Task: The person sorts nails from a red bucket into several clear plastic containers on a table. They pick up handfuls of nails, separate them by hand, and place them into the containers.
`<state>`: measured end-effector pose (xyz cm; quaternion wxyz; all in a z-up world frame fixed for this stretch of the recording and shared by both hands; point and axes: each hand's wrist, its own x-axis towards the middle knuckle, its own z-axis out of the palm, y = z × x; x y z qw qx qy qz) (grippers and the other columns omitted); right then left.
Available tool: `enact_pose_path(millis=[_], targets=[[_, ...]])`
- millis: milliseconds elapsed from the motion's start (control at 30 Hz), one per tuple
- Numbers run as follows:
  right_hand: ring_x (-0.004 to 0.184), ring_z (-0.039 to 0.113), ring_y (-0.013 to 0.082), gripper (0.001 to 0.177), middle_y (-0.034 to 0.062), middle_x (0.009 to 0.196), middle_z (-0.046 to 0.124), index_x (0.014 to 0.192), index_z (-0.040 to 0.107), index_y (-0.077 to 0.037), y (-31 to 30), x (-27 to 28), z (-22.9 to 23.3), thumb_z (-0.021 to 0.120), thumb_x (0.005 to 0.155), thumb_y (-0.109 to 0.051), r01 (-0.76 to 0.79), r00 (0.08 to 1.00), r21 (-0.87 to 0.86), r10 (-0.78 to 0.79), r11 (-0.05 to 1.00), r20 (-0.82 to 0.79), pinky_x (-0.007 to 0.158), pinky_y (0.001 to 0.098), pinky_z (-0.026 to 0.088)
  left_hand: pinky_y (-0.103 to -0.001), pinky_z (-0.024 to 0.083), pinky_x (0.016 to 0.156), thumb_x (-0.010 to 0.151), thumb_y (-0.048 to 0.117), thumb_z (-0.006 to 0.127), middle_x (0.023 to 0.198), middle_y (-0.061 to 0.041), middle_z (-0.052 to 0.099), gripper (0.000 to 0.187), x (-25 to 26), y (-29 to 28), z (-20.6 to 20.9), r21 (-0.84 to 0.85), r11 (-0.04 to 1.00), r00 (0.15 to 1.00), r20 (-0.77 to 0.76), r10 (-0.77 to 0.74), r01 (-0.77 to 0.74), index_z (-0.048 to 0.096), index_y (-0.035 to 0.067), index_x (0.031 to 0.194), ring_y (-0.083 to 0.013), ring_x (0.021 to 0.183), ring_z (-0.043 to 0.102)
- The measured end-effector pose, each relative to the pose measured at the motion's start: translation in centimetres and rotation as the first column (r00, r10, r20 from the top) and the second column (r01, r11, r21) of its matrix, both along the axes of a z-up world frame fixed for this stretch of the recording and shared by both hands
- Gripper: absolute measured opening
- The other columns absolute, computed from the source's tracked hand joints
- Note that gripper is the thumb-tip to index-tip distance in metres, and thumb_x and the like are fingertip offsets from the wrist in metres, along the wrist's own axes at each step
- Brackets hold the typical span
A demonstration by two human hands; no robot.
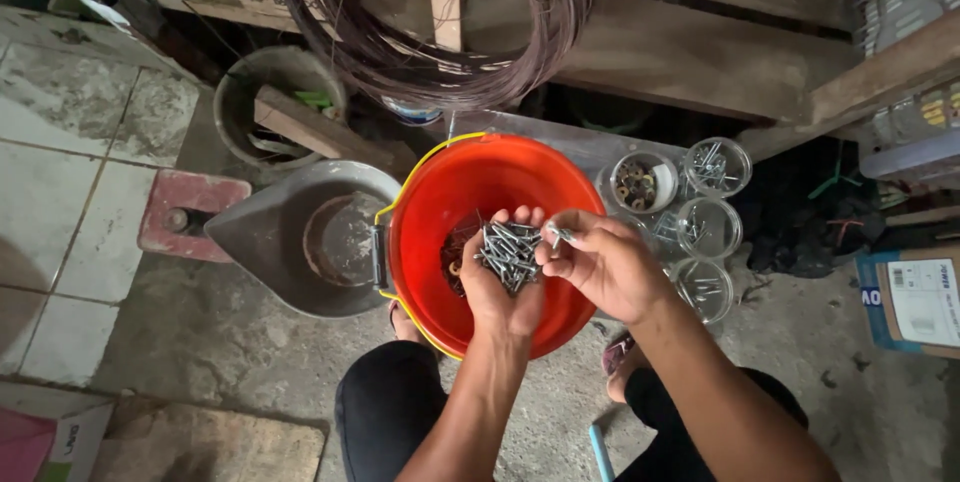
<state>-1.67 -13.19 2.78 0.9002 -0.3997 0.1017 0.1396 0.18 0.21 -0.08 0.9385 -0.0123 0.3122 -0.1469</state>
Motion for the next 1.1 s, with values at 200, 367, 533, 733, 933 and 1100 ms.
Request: enact_pose_path(millis=[200, 367, 533, 733, 933, 1100], targets=[[0.074, 0.069, 0.0284, 0.023, 0.0213, 0.088, 0.064, 0.113, 0.061, 0.009, 0.2, 0.4, -0.2, 0.053, 0.095, -0.003, -0.039, 0.999, -0.058, 0.040, 0.998, 0.017, 0.061, 0.0376, 0.060, -0.053, 0.059, 0.093, 0.099, 0.027, 0.049, 0.106, -0.022, 0.074, 0.029, 0.1, 0.0, -0.6, 0.005, 1.000, 1.000, -0.003, 0.007, -0.007, 0.066, 0.004, 0.106, -0.0394, 0.112, 0.070], [0.069, 0.066, 0.0261, 0.023, 0.0213, 0.082, 0.064, 0.116, 0.061, 0.012, 0.3, 0.2, -0.2, 0.054, 0.098, -0.001, -0.020, 0.998, -0.132, 0.027, 0.991, 0.051, 0.058, 0.0364, 0.059, -0.050, 0.060, 0.088, 0.097, 0.027, 0.051, 0.106, -0.021, 0.075, 0.029, 0.1, 0.1, -0.3, 0.010, 1.000, 1.000, -0.004, 0.011, -0.011, 0.067, 0.004, 0.105, -0.0391, 0.110, 0.071], [0.076, 0.071, 0.0286, 0.030, 0.0263, 0.091, 0.068, 0.123, 0.059, 0.016, 0.7, 0.3, 1.2, 0.054, 0.095, 0.005, -0.010, 0.996, -0.161, 0.025, 0.987, 0.091, 0.069, 0.0378, 0.062, -0.052, 0.057, 0.054, 0.099, 0.032, 0.048, 0.104, -0.021, 0.075, 0.032, 0.1, -0.1, -2.8, -0.023, 0.999, 0.998, 0.049, -0.044, 0.045, 0.067, 0.009, 0.108, -0.0414, 0.079, 0.071], [0.076, 0.072, 0.0309, 0.036, 0.0281, 0.095, 0.070, 0.127, 0.060, 0.016, -0.3, -0.1, -0.1, 0.059, 0.091, 0.012, -0.008, 0.990, -0.204, 0.036, 0.979, 0.134, 0.070, 0.0427, 0.063, -0.046, 0.060, 0.067, 0.098, 0.028, 0.049, 0.105, -0.019, 0.075, 0.030, 0.1, 0.1, 0.0, 0.026, 1.000, 1.000, -0.008, -0.015, 0.016, 0.067, 0.006, 0.104, -0.0381, 0.103, 0.072], [0.071, 0.058, 0.0184, 0.036, 0.0139, 0.086, 0.064, 0.125, 0.067, 0.007, -1.4, -0.1, -0.6, 0.061, 0.090, 0.011, -0.059, 0.993, -0.038, 0.063, 0.998, 0.105, 0.061, 0.0314, 0.049, -0.056, 0.057, 0.096, 0.094, 0.025, 0.053, 0.107, -0.023, 0.074, 0.028, 0.4, 0.0, -0.3, 0.035, 0.999, 0.999, -0.040, 0.019, -0.018, 0.067, 0.003, 0.105, -0.0414, 0.110, 0.070], [0.068, 0.046, 0.0140, 0.030, 0.0064, 0.076, 0.055, 0.119, 0.071, 0.002, -5.2, 1.0, 0.0, 0.059, 0.091, 0.006, 0.007, 0.989, -0.009, -0.005, 1.000, 0.146, 0.060, 0.0280, 0.037, -0.061, 0.053, 0.103, 0.094, 0.022, 0.054, 0.107, -0.025, 0.071, 0.028, 0.5, 0.3, 0.8, 0.036, 0.999, 0.995, -0.097, 0.032, -0.029, 0.064, 0.000, 0.107, -0.0448, 0.112, 0.068]])
